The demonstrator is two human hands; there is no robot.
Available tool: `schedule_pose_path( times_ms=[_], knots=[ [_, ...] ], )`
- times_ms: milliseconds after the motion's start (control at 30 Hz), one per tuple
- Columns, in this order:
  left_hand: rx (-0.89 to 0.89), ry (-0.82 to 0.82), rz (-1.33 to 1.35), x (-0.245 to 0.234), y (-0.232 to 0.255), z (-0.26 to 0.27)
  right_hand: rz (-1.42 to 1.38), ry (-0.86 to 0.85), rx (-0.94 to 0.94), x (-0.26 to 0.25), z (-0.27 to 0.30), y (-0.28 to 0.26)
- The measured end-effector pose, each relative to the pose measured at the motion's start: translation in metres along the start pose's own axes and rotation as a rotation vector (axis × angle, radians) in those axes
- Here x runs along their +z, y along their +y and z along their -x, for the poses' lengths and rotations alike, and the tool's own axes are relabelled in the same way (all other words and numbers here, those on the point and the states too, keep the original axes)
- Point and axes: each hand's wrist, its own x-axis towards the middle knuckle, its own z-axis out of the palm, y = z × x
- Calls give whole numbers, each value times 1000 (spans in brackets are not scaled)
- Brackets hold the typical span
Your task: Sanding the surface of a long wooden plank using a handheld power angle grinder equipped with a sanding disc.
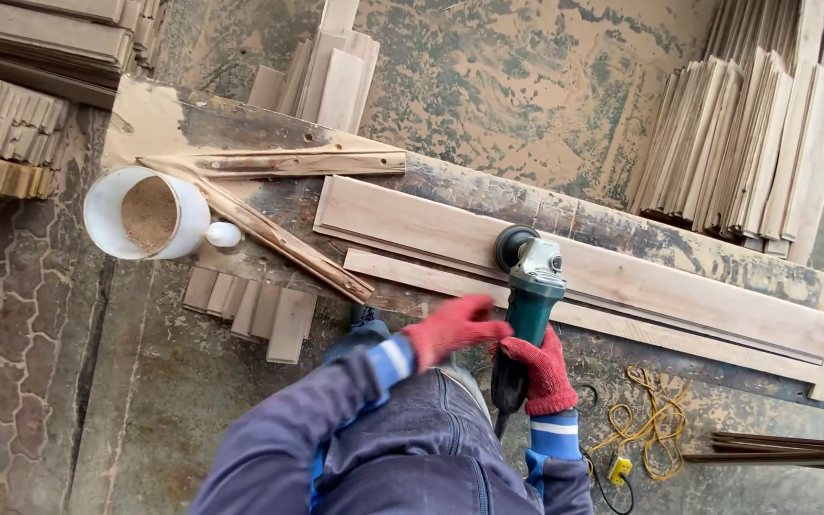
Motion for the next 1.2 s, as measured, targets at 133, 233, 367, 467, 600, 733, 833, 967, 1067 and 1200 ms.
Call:
schedule_pose_path(
  times_ms=[133,233,367,467,600,733,833,967,1067,1200],
  knots=[
    [-61,-138,108,78,-37,-76,160,63,1,-12,-13,4],
    [-78,-113,168,109,-52,-112,271,112,15,-30,-26,8],
    [-115,-115,157,119,-49,-121,339,136,14,-45,-33,17],
    [-107,-79,276,110,-42,-112,330,102,35,-21,-11,-8],
    [-133,-21,509,76,-29,-87,301,33,36,7,-8,-16],
    [-147,65,514,50,-37,-93,354,-104,21,29,-15,-18],
    [-162,144,584,28,-42,-87,438,-201,13,43,-20,-20],
    [-149,137,567,31,-60,-108,518,-216,53,41,-23,-23],
    [-119,92,575,58,-42,-103,428,-100,91,29,-16,-28],
    [-92,50,557,79,-45,-116,254,34,86,2,-31,-3]
  ],
)
